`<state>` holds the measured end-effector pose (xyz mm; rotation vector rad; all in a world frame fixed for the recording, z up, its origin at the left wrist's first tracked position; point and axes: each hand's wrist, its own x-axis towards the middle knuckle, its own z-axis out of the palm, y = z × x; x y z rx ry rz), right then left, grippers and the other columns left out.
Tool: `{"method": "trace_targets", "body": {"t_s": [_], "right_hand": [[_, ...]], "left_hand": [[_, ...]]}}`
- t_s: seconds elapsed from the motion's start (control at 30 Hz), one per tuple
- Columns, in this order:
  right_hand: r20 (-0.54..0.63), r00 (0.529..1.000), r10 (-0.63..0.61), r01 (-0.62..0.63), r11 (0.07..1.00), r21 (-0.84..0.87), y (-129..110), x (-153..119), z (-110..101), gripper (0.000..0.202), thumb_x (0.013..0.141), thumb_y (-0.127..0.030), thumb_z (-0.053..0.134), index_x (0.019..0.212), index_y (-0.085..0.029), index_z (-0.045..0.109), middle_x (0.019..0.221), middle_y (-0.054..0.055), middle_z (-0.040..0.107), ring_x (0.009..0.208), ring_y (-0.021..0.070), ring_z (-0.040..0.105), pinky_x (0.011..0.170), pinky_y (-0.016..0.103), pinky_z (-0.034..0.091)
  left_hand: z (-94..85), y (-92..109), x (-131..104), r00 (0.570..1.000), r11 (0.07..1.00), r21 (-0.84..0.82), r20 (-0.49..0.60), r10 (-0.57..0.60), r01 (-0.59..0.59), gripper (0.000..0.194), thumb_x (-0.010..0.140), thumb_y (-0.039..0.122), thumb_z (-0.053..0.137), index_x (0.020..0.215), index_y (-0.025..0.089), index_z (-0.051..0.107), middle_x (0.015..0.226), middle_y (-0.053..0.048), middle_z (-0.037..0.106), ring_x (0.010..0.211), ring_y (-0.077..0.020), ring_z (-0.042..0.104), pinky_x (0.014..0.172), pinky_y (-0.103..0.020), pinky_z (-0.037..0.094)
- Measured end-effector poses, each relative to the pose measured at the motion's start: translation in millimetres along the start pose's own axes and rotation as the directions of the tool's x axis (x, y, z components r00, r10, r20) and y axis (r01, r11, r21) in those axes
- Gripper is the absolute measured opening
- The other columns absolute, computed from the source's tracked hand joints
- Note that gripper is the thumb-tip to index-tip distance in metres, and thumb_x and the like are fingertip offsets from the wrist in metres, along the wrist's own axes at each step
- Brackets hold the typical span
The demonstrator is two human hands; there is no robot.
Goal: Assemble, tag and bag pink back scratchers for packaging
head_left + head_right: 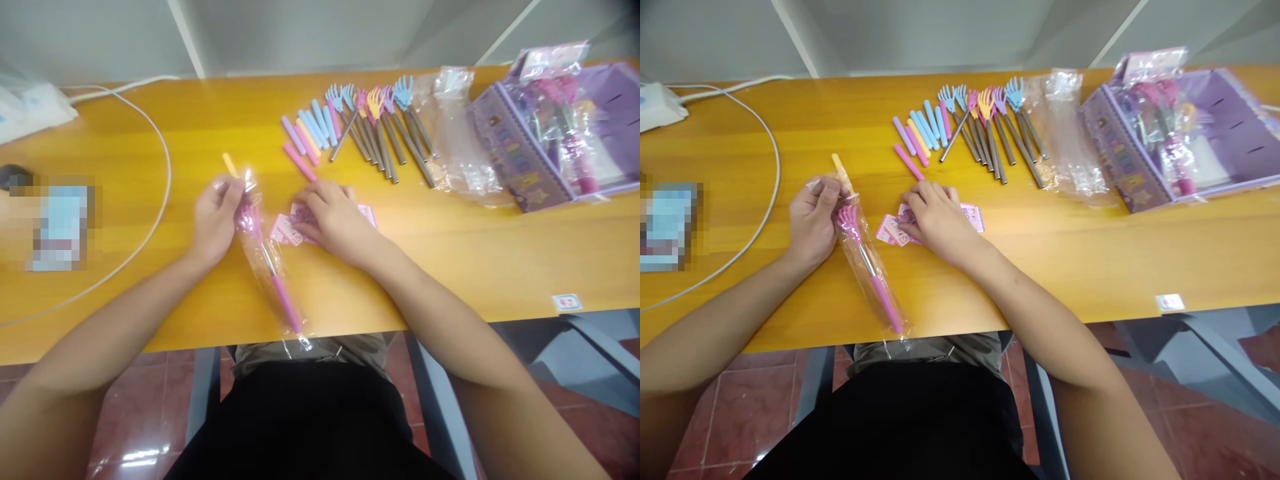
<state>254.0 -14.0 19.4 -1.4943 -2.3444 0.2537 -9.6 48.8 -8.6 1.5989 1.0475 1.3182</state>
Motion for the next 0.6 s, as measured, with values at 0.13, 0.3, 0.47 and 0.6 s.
{"method": "trace_targets", "body": {"t_s": [0.13, 0.3, 0.47, 0.6], "right_hand": [[0.042, 0.997, 0.059, -0.058, 0.998, -0.018, 7, -3, -9, 0.066, 0.102, -0.048, 0.079, 0.155, -0.015, 0.058, 0.15, 0.024, 0.062, 0.135, 0.0443, 0.056, 0.106, 0.053, 0.04], [0.108, 0.991, 0.083, -0.082, 0.997, -0.015, 10, -3, -16, 0.06, 0.097, -0.047, 0.086, 0.147, -0.021, 0.065, 0.143, 0.019, 0.067, 0.13, 0.0424, 0.057, 0.104, 0.053, 0.041], [0.076, 0.992, 0.097, -0.096, 0.995, -0.015, 13, -3, -17, 0.06, 0.095, -0.055, 0.088, 0.141, -0.021, 0.069, 0.137, 0.019, 0.068, 0.127, 0.0413, 0.058, 0.103, 0.051, 0.041], [0.065, 0.993, 0.1, -0.099, 0.995, -0.01, 25, -5, -20, 0.072, 0.082, -0.061, 0.098, 0.134, -0.019, 0.072, 0.127, 0.019, 0.069, 0.119, 0.0399, 0.061, 0.099, 0.049, 0.044]], "left_hand": [[3.0, 5, 0, 0.998, 1.0, 0.0, 0.055, 0.003, -0.003, 0.041, 0.095, 0.061, 0.087, 0.107, 0.024, 0.072, 0.111, -0.007, 0.078, 0.106, -0.0229, 0.075, 0.087, -0.034, 0.063], [3.8, 8, -3, 0.994, 1.0, 0.018, 0.111, -0.025, 0.024, 0.037, 0.096, 0.048, 0.087, 0.12, 0.025, 0.07, 0.115, -0.008, 0.077, 0.1, -0.0222, 0.078, 0.085, -0.035, 0.067], [3.6, 10, -6, 0.991, 0.999, 0.038, 0.133, -0.005, 0.0, 0.058, 0.093, 0.038, 0.091, 0.142, 0.027, 0.062, 0.103, -0.005, 0.073, 0.086, -0.0199, 0.077, 0.073, -0.032, 0.066], [4.0, 17, -11, 0.983, 0.997, 0.076, 0.179, -0.035, 0.022, 0.048, 0.093, 0.035, 0.09, 0.137, 0.028, 0.07, 0.108, -0.004, 0.073, 0.075, -0.0144, 0.071, 0.062, -0.025, 0.06]]}}
